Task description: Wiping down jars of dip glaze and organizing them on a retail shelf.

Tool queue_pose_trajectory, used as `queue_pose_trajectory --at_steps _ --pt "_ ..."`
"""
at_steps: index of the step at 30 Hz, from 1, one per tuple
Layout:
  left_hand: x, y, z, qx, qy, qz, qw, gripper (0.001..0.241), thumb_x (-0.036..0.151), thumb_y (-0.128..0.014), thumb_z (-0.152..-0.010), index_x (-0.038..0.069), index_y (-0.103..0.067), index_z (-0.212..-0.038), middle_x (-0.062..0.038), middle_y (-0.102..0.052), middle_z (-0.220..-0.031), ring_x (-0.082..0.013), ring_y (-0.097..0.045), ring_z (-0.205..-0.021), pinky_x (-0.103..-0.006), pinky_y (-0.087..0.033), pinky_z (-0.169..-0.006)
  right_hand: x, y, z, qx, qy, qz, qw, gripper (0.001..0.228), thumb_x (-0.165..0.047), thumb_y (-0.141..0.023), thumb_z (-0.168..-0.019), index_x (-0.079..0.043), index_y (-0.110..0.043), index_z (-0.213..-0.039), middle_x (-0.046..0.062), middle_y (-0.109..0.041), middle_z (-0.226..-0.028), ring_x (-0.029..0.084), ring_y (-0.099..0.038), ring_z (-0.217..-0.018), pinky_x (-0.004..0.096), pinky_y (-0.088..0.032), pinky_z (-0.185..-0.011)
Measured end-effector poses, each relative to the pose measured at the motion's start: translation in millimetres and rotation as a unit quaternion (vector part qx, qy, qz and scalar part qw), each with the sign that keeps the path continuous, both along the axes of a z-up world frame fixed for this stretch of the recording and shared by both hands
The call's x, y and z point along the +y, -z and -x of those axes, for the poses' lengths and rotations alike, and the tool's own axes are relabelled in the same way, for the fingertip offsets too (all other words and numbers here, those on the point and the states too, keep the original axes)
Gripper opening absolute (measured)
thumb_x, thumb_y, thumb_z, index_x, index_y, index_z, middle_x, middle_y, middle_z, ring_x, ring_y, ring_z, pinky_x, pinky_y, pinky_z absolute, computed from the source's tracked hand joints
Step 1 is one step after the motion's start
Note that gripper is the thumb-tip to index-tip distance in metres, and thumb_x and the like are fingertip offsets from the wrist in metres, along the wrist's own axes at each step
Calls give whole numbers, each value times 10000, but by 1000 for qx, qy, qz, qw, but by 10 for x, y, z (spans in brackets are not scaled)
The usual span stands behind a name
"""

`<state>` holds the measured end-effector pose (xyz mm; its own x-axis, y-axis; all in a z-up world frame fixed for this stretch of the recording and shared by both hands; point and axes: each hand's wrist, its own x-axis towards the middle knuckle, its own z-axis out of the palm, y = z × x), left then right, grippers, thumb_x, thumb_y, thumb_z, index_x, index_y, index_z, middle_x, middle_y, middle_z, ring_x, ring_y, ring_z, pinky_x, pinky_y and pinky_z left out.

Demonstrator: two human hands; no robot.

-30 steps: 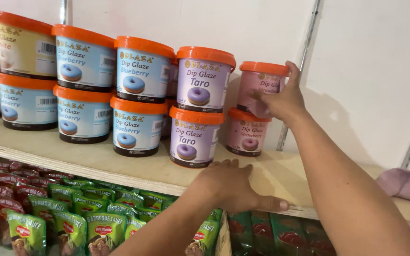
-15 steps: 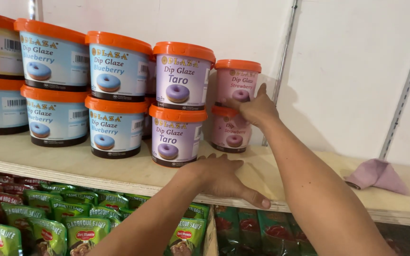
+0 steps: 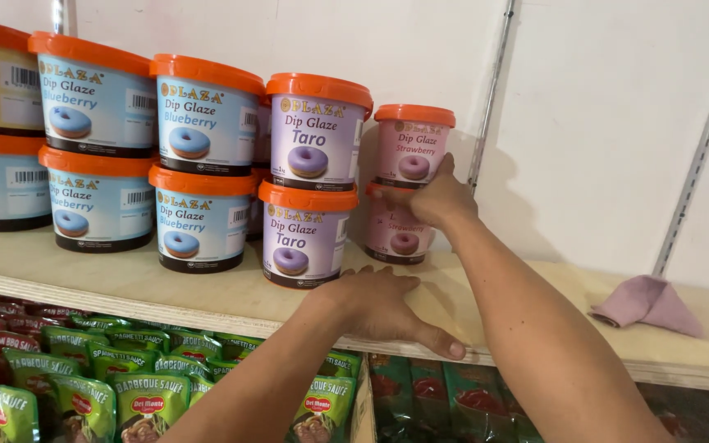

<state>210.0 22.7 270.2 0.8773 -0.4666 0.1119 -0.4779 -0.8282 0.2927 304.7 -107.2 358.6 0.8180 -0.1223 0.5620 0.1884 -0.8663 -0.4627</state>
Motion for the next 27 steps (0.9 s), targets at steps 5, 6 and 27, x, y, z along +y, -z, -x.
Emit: queue_pose_trajectory --at_steps 5,6,27 --pt "2 14 -13 4 -1 3 1000 1497 933 -643 -427 76 -311 -1608 -259 -262 -1652 -434 -297 -1510 -495 -248 -1220 -2 50 -102 9 3 -3 1000 1358 -828 -830 -475 22 -369 -1429 213 -674 -1272 353 -671 -1183 416 -547 -996" --pt "2 13 -19 3 3 4 1000 1503 933 -644 -425 64 -310 -1606 -263 -267 -1649 -432 -296 -1511 -492 -252 -1219 -4 56 -98 13 3 -11 1000 1335 -833 -830 -481 29 -404 -1407 212 -677 -1267 344 -671 -1184 410 -549 -995" --pt "39 155 -219 -129 42 214 967 1496 668 -796 -686 -86 157 -1558 -249 -443 -1491 -323 -483 -1362 -342 -419 -1114 -429 425 240 221 -226 -143 938 575 -211 -605 -862 108 -545 -1337 285 -703 -1038 350 -626 -872 437 -487 -648"
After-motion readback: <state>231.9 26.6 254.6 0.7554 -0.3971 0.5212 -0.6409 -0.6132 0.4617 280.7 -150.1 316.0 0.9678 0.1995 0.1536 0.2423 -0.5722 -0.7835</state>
